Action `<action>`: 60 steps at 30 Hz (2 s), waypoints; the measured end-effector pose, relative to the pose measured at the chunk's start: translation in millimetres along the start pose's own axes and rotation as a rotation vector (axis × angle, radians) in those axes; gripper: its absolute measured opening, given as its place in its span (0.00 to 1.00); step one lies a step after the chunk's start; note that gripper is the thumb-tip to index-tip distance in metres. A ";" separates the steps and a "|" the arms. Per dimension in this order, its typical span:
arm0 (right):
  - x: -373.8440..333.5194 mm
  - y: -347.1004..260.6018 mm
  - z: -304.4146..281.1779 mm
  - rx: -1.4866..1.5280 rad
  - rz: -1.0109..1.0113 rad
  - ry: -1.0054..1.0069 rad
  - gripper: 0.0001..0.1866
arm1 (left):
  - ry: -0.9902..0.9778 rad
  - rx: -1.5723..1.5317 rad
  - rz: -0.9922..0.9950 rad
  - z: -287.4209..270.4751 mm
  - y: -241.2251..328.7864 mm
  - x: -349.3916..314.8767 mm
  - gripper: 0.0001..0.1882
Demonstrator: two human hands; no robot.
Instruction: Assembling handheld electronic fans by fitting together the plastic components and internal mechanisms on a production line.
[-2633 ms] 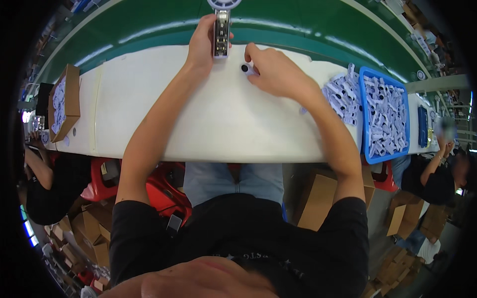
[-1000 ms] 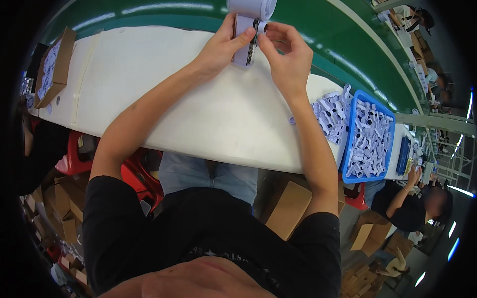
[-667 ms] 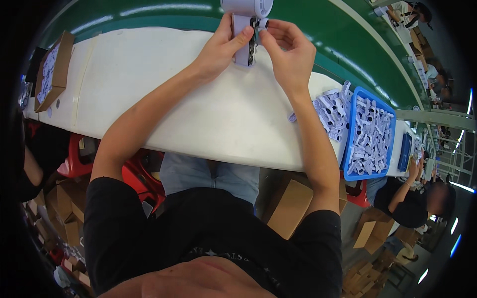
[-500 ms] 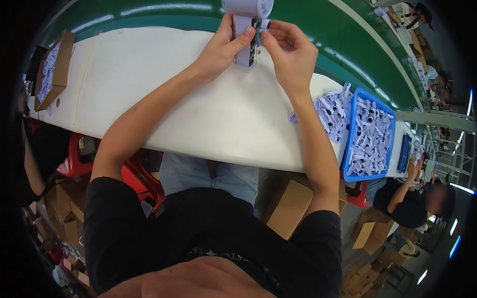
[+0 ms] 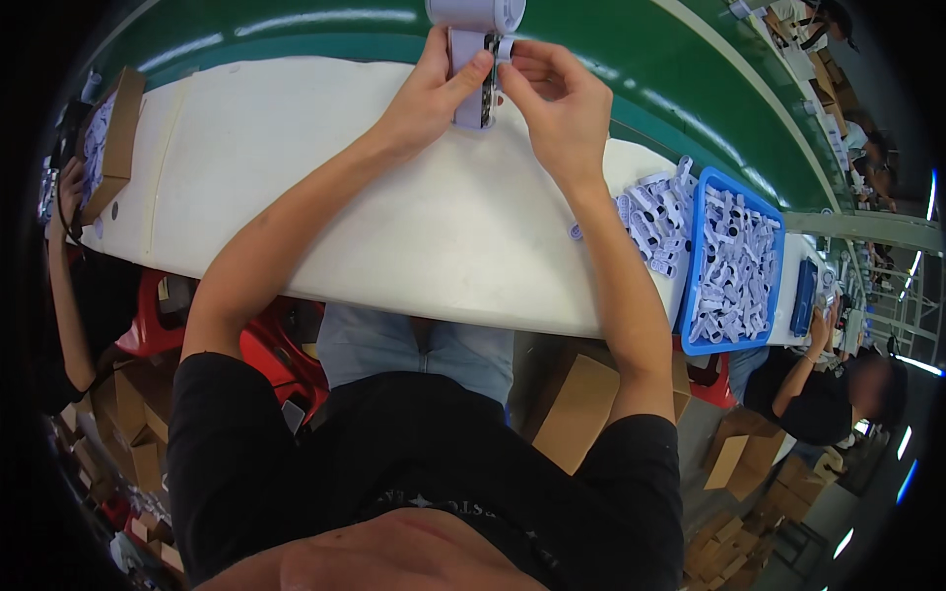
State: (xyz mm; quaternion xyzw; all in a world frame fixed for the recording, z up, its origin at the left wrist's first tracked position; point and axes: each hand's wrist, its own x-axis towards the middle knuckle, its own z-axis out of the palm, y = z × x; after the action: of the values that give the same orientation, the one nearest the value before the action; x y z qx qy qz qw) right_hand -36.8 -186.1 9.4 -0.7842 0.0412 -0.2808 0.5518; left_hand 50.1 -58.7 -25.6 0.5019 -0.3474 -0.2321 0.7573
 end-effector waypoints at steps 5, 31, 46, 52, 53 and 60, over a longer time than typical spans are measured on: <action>0.9 -3.3 1.4 0.043 0.029 0.012 0.15 | 0.008 0.028 0.002 -0.5 1.0 2.0 0.29; 1.0 -3.8 -2.0 0.038 0.041 0.017 0.15 | 0.001 0.046 -0.023 -2.5 1.1 1.0 0.34; 0.3 -9.0 -3.3 -0.025 0.093 0.004 0.17 | -0.004 0.085 -0.005 -5.9 -4.2 3.7 0.34; 2.8 -8.0 -3.9 0.052 0.098 -0.004 0.17 | -0.003 0.080 0.000 -8.2 -4.5 5.6 0.34; 2.9 -7.8 -4.3 0.052 0.098 -0.003 0.17 | -0.003 0.079 -0.001 -7.9 -4.4 5.5 0.34; 2.8 -2.8 -2.1 0.063 0.064 0.029 0.14 | -0.006 0.091 -0.004 -8.3 -3.3 4.8 0.35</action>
State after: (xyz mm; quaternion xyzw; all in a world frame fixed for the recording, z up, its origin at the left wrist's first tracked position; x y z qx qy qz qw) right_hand -36.1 -187.9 13.5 -0.7606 0.0654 -0.2755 0.5842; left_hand 59.5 -58.3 -29.3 0.5358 -0.3590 -0.2193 0.7321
